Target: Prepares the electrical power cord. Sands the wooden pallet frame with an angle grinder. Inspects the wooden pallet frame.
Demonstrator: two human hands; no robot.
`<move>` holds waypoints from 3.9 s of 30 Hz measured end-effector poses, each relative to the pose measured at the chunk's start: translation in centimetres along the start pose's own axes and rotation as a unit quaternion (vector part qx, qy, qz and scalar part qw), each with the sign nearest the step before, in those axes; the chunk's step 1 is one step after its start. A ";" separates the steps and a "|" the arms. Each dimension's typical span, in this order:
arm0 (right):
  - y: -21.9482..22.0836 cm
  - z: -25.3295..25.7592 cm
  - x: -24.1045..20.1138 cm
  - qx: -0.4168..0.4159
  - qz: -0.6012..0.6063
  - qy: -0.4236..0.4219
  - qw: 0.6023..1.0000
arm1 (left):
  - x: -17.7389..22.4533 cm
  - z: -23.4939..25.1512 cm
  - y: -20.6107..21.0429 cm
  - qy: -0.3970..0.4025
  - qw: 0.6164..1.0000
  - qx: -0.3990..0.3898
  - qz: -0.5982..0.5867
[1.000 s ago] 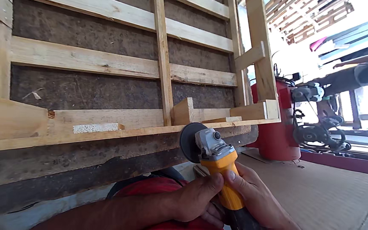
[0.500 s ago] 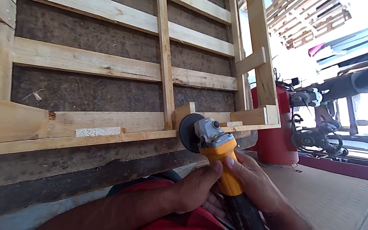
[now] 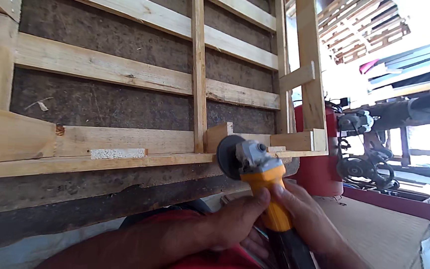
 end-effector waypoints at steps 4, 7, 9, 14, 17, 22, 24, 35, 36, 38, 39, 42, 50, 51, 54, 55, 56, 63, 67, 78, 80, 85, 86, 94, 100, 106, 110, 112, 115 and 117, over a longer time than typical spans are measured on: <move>-0.6 1.0 -1.2 0.016 -0.033 0.025 0.999 | 1.3 0.8 -0.3 -0.010 1.000 0.016 -0.001; -0.4 -0.6 -0.6 -0.024 -0.030 0.009 0.999 | -0.3 -0.2 0.9 0.006 1.000 -0.011 -0.023; -0.4 -0.6 -0.7 -0.017 -0.037 0.012 0.999 | -0.4 -0.2 0.9 0.017 1.000 -0.003 -0.022; -0.7 0.9 -1.3 0.035 -0.055 0.014 0.998 | 0.4 1.6 -0.5 0.011 1.000 0.019 0.003; -0.6 0.1 -0.4 0.036 -0.079 0.002 0.996 | -0.9 0.9 0.2 0.034 0.999 0.013 -0.008; -1.3 1.4 -0.7 0.095 -0.116 -0.022 0.988 | -0.8 2.8 -0.8 0.030 0.999 0.034 0.002; -1.6 1.0 -0.1 0.075 -0.112 -0.027 0.991 | -1.5 2.6 -0.2 0.040 0.999 0.026 0.006; -4.7 3.1 -0.7 0.072 -0.236 -0.107 0.963 | -2.8 6.0 0.4 0.117 0.989 0.085 -0.018; -5.0 3.5 -0.7 0.073 -0.240 -0.119 0.961 | -3.0 6.5 0.4 0.129 0.987 0.095 -0.023; -5.6 4.4 -1.0 0.084 -0.249 -0.133 0.956 | -2.8 7.6 0.0 0.141 0.984 0.105 -0.025; -5.8 4.7 -1.1 0.090 -0.255 -0.135 0.953 | -2.6 7.9 -0.1 0.135 0.985 0.107 -0.024; -6.3 4.9 -0.7 0.081 -0.262 -0.138 0.952 | -3.3 8.0 0.2 0.125 0.984 0.125 -0.030; -7.6 5.5 -2.7 0.059 -0.267 -0.247 0.929 | -2.2 9.0 0.7 0.208 0.965 0.162 0.011; -7.6 6.2 -3.2 0.048 -0.279 -0.250 0.926 | -2.1 9.4 0.5 0.213 0.962 0.171 0.006; -7.7 8.4 -4.4 0.025 -0.314 -0.250 0.916 | -1.6 10.2 0.0 0.214 0.957 0.195 -0.012; -7.6 8.9 -4.7 0.016 -0.319 -0.253 0.913 | -1.5 10.3 -0.2 0.216 0.956 0.198 -0.019; -7.6 9.3 -4.9 0.008 -0.323 -0.256 0.911 | -1.5 10.4 -0.3 0.218 0.955 0.202 -0.021; -8.6 9.7 -5.8 -0.031 -0.354 -0.250 0.901 | -1.8 11.6 0.8 0.211 0.954 0.210 -0.040; -8.2 9.5 -6.1 -0.043 -0.347 -0.251 0.902 | -1.9 11.5 1.4 0.208 0.953 0.213 -0.060; -9.1 10.4 -7.0 -0.110 -0.436 -0.264 0.853 | -3.5 14.2 2.7 0.270 0.924 0.251 -0.100; -9.5 10.9 -7.4 -0.098 -0.446 -0.278 0.845 | -3.1 15.1 2.5 0.283 0.914 0.274 -0.097; -9.9 11.3 -8.3 -0.109 -0.484 -0.316 0.809 | -3.1 17.1 3.2 0.324 0.893 0.288 -0.121; -9.9 11.3 -8.4 -0.118 -0.490 -0.318 0.803 | -3.2 17.3 3.3 0.329 0.891 0.284 -0.127; -9.6 10.9 -8.8 -0.127 -0.516 -0.333 0.779 | -3.5 18.1 3.6 0.369 0.880 0.273 -0.124; -9.5 10.7 -9.6 -0.103 -0.531 -0.338 0.770 | -2.7 18.3 3.6 0.375 0.872 0.286 -0.129; -9.4 10.9 -9.7 -0.100 -0.535 -0.343 0.766 | -2.6 18.3 3.6 0.379 0.867 0.295 -0.131; -9.2 10.6 -9.5 -0.132 -0.542 -0.349 0.753 | -3.3 18.8 3.9 0.405 0.861 0.273 -0.142; -9.2 10.7 -9.8 -0.112 -0.542 -0.344 0.759 | -2.8 18.6 3.6 0.395 0.862 0.289 -0.132; -9.2 10.6 -10.1 -0.098 -0.550 -0.338 0.758 | -2.4 18.6 3.8 0.393 0.863 0.291 -0.130; -9.2 10.7 -10.2 -0.116 -0.555 -0.335 0.753 | -2.5 18.8 3.9 0.399 0.862 0.282 -0.138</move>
Point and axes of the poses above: each hand's wrist, its own z-axis towards the middle knuckle, its own y-axis out of the palm, x = y × z, the point moved 4 cm from there along z, towards the middle knuckle, and after that the axes turned 10 degrees about y, right-handed, at the moved point
